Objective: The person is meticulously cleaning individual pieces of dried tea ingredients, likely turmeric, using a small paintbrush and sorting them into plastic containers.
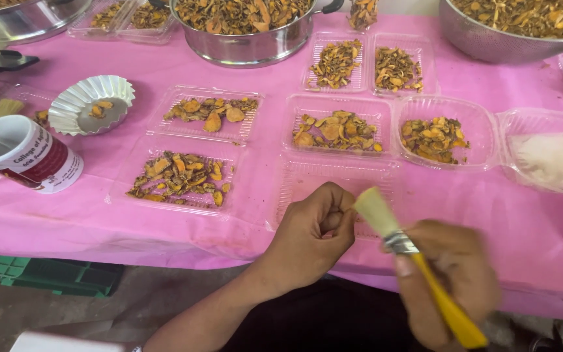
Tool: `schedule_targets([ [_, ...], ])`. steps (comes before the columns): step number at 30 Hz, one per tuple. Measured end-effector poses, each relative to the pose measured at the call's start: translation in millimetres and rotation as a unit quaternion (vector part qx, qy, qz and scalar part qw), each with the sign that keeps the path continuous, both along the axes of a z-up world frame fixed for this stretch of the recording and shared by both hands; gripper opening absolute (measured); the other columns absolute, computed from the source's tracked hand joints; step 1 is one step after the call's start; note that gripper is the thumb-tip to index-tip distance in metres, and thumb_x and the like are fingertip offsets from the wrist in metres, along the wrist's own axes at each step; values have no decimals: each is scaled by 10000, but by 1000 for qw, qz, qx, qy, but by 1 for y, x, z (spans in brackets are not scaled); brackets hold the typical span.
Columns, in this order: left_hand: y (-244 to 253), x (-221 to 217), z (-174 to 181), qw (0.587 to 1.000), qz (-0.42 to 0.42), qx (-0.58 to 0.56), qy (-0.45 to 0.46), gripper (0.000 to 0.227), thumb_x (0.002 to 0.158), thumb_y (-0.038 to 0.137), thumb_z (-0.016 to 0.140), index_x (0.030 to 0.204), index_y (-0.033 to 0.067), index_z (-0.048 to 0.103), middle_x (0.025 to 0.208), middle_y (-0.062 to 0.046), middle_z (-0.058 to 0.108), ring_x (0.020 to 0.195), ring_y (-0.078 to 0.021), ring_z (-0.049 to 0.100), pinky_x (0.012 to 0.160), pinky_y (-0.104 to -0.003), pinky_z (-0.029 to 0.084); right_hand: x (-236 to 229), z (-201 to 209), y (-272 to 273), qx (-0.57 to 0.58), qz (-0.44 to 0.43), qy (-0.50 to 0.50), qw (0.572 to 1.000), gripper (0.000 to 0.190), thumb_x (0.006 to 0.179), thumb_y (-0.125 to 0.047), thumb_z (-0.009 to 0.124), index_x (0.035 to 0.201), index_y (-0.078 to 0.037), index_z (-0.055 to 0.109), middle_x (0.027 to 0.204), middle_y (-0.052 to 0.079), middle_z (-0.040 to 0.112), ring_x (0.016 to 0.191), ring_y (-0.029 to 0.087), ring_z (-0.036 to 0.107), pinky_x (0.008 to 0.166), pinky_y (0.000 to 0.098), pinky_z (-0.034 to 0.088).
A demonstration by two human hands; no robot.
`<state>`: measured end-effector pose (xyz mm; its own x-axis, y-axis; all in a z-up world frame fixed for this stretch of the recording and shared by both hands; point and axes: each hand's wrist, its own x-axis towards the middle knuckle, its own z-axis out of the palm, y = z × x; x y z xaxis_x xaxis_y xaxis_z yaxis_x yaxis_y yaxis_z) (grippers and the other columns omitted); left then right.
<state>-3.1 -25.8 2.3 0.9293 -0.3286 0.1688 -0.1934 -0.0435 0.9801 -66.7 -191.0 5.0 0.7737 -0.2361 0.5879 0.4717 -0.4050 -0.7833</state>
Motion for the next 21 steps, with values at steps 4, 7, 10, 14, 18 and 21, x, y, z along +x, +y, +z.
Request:
schedule_targets([
  [4, 1, 0, 2, 1000, -16, -16, 1, 139, 1006, 6, 578, 916, 108, 549, 584, 74, 427, 506, -15, 333, 483, -217, 298, -6, -4, -23, -172, -7, 63, 983, 159, 856, -166, 663, 1005, -151, 718, 785, -61, 741, 472, 53, 569, 495, 190, 460],
  [7, -1, 0, -1, 999, -13, -29, 1, 164, 1002, 6, 575, 904, 122, 513, 654, 77, 411, 548, -14, 337, 503, -216, 309, -5, -1, -1, -49, 2, -30, 998, 247, 936, -32, 595, 1161, 72, 596, 929, 166, 740, 770, 145, 746, 739, 186, 577],
  [10, 2, -2, 6, 999, -13, -33, -9, 153, 992, -16, 558, 907, 112, 548, 592, 86, 401, 510, -2, 304, 475, -210, 281, 19, 0, -8, -171, 121, -135, 969, 206, 780, 178, 534, 942, 110, 642, 674, 99, 563, 520, 159, 548, 512, 225, 483],
  [14, 4, 0, 2, 1000, 12, -11, 10, 167, 990, 23, 585, 876, 133, 530, 558, 96, 340, 507, -16, 275, 478, -227, 263, -3, 2, -3, -125, -2, -62, 990, 154, 826, 19, 618, 961, 75, 670, 871, 175, 714, 648, 173, 672, 648, 226, 558],
  [18, 5, 0, -2, 999, -12, -43, -1, 173, 980, -24, 570, 901, 125, 530, 579, 97, 358, 516, -2, 282, 491, -206, 262, 5, 4, -5, -172, 66, -87, 979, 138, 865, 27, 585, 973, 73, 658, 819, 146, 675, 650, 197, 670, 638, 245, 561],
  [21, 4, 0, 1, 999, -8, -39, 7, 183, 993, -1, 568, 878, 129, 509, 587, 93, 345, 519, -15, 280, 488, -217, 265, 3, 2, -1, -153, 50, -98, 982, 149, 891, 29, 574, 1016, 95, 623, 850, 194, 675, 667, 212, 686, 664, 253, 572],
])
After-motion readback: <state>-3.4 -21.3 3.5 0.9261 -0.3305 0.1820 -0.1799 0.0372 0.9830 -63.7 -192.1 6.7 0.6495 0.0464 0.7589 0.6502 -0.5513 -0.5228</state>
